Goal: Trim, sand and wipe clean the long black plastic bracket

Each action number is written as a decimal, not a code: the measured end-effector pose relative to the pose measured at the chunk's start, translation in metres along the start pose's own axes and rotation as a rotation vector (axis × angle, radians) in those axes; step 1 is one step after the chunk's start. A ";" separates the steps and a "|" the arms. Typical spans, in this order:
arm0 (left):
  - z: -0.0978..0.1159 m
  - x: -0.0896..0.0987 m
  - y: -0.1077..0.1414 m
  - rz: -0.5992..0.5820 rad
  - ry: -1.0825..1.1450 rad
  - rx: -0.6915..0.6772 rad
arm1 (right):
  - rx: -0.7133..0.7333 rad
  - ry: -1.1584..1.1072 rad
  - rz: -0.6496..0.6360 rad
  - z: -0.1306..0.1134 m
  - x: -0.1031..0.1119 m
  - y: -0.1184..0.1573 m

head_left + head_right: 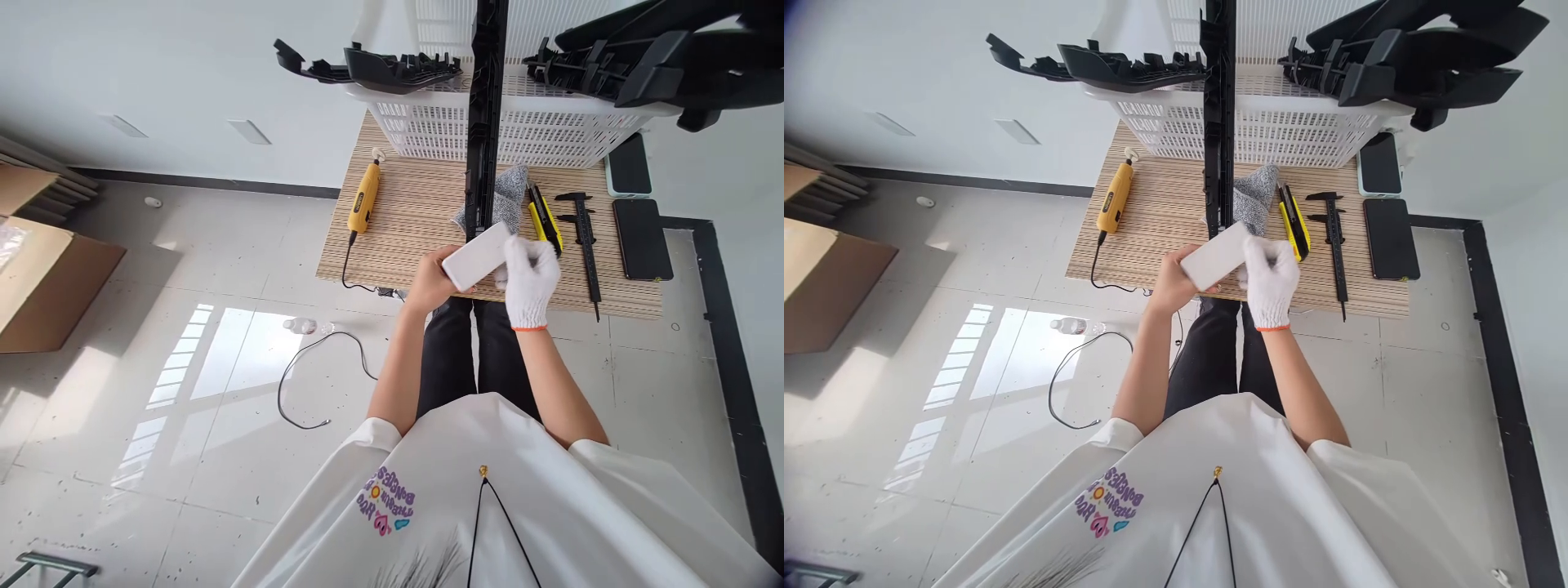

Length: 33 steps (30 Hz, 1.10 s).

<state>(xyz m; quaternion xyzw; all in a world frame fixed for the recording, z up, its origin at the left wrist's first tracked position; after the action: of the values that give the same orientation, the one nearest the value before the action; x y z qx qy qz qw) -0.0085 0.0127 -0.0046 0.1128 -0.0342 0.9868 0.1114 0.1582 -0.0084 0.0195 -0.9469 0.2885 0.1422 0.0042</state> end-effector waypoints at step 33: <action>0.000 0.000 0.001 -0.002 0.027 0.010 | 0.044 0.014 -0.002 0.000 -0.002 -0.001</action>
<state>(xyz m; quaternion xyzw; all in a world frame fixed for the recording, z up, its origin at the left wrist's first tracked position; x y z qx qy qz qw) -0.0092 0.0122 -0.0049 0.0998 -0.0278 0.9882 0.1126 0.1571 -0.0068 0.0198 -0.9478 0.2908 0.1290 0.0230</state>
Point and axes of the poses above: each hand's wrist, its own y-axis away from the middle knuckle, its own x-axis out of the back of the hand, z = x × y, the point moved 3 cm from there along -y, towards the middle knuckle, and after that the axes turned 11 degrees about -y, right-handed, at the moved point
